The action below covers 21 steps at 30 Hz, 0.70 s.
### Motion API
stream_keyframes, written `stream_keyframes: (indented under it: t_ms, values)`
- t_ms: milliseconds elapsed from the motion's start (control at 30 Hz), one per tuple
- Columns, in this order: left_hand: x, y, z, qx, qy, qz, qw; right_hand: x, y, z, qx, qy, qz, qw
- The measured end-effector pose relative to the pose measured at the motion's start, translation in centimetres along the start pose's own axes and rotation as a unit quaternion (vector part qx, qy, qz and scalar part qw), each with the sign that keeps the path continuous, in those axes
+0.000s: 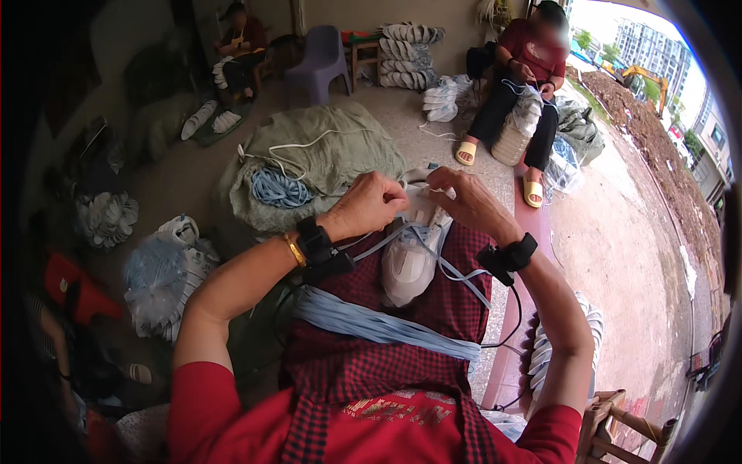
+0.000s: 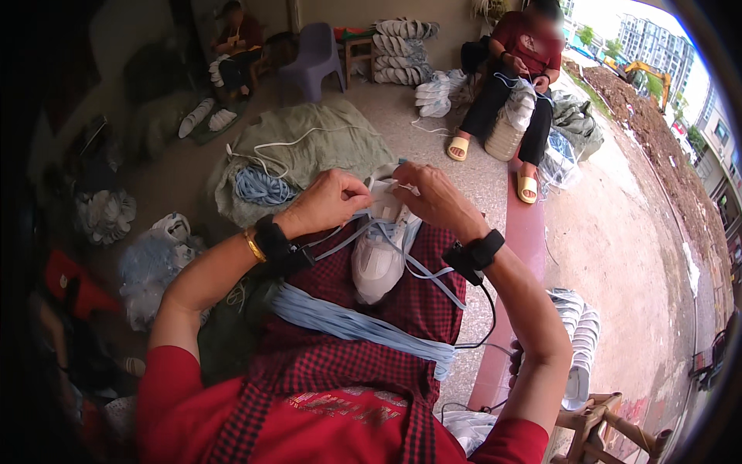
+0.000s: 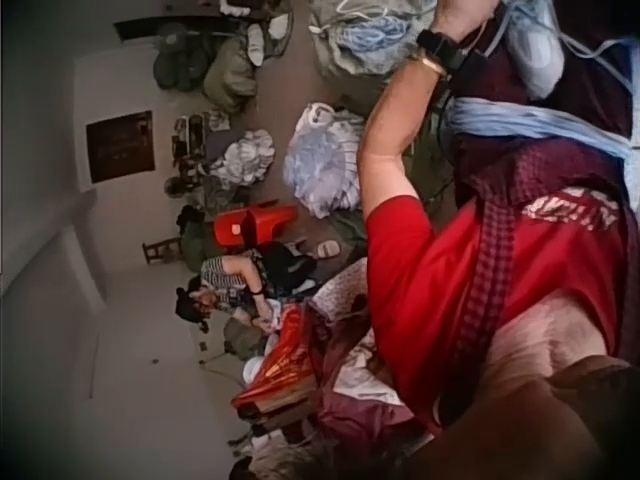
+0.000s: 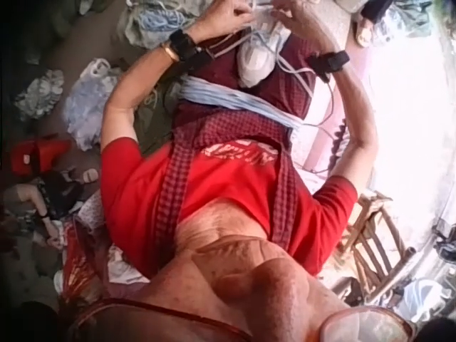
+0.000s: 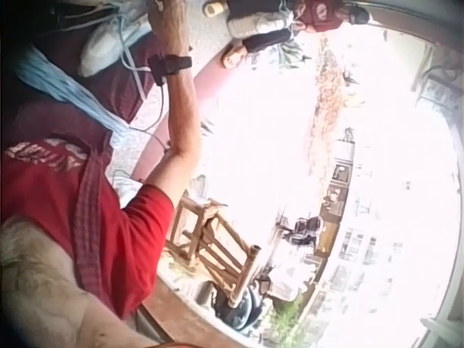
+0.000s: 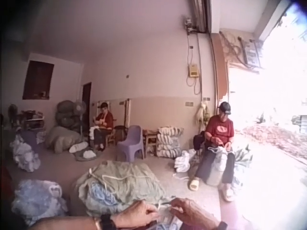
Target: The recorder is sitting and lacing a white sneaker held on their lap.
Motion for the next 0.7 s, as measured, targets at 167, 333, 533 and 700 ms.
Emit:
stream_keyframes:
  t_ms: [167,333,533,700]
  values:
    - [0.1,0.5,1.1,0.163,0.125,-0.113,0.972,2.0,1.1,-0.7,0.103,-0.049,0.014,0.993]
    - [1.3,1.0,1.3,0.192,0.148,-0.186,0.952,1.7,0.8,-0.1,0.1,-0.041,-0.032,0.994]
    - [1.8,1.3,1.3,0.165,0.137,-0.247,0.945,1.1,0.7,0.1,0.093,-0.019,-0.051,0.994]
    - [1.8,0.7,0.3,0.126,0.121,-0.161,0.971,0.9,0.0,-0.2,0.112,-0.038,-0.041,0.992]
Point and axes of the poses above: each hand's wrist, its own z-axis away from the middle knuckle, its own x-axis out of the palm, y = z × x, the point moved 8 cm from there along -z, towards the middle knuckle, and after that the axes turned 6 degrees about x, right-handed, at the moved point
